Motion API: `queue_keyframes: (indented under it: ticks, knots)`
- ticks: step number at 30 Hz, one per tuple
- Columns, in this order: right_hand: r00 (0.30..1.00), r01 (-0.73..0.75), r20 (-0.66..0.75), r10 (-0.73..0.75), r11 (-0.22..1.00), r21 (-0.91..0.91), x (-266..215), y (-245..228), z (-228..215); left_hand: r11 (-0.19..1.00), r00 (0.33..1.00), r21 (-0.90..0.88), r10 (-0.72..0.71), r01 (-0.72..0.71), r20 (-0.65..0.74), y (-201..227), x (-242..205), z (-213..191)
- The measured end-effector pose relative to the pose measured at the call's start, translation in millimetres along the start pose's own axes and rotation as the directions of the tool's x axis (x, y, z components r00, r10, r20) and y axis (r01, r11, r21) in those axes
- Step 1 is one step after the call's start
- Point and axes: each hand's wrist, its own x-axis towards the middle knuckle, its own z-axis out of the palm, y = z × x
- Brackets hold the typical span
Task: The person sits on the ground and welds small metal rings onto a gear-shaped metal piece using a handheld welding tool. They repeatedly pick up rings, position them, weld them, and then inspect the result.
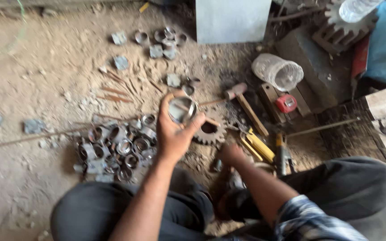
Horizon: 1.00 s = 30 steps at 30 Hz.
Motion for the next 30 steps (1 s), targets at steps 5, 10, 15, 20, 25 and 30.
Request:
queue_keyframes:
  ticks: [5, 10, 15, 20, 25, 30]
  knots:
    - [0.978, -0.164, -0.11, 0.176, 0.98, 0.109, 0, 6, 41, 0.98, 0.989, 0.133, 0.145, -0.147, 0.021, 15, -4, -11]
    - [0.959, -0.257, -0.079, 0.271, 0.954, 0.157, 7, 8, 32, 0.979, 0.983, 0.087, 0.181, -0.183, 0.025, 21, -4, -24]
    - [0.929, -0.365, 0.041, 0.367, 0.896, 0.254, 2, 0, 19, 0.983, 0.983, 0.043, 0.18, -0.181, 0.014, 21, -5, -29]
    - [0.95, -0.304, 0.005, 0.313, 0.918, 0.253, -22, -12, 1, 0.989, 0.991, -0.129, 0.052, -0.068, -0.124, 24, 6, -34]
    - [0.982, -0.125, -0.088, 0.165, 0.931, 0.343, -65, -37, -69, 0.918, 0.985, -0.396, -0.054, -0.016, -0.165, 29, 8, -40]
    - [0.788, 0.511, -0.567, -0.24, 0.769, 0.385, -134, -46, -152, 0.931, 0.984, -0.362, -0.013, -0.054, -0.179, 28, 5, -38]
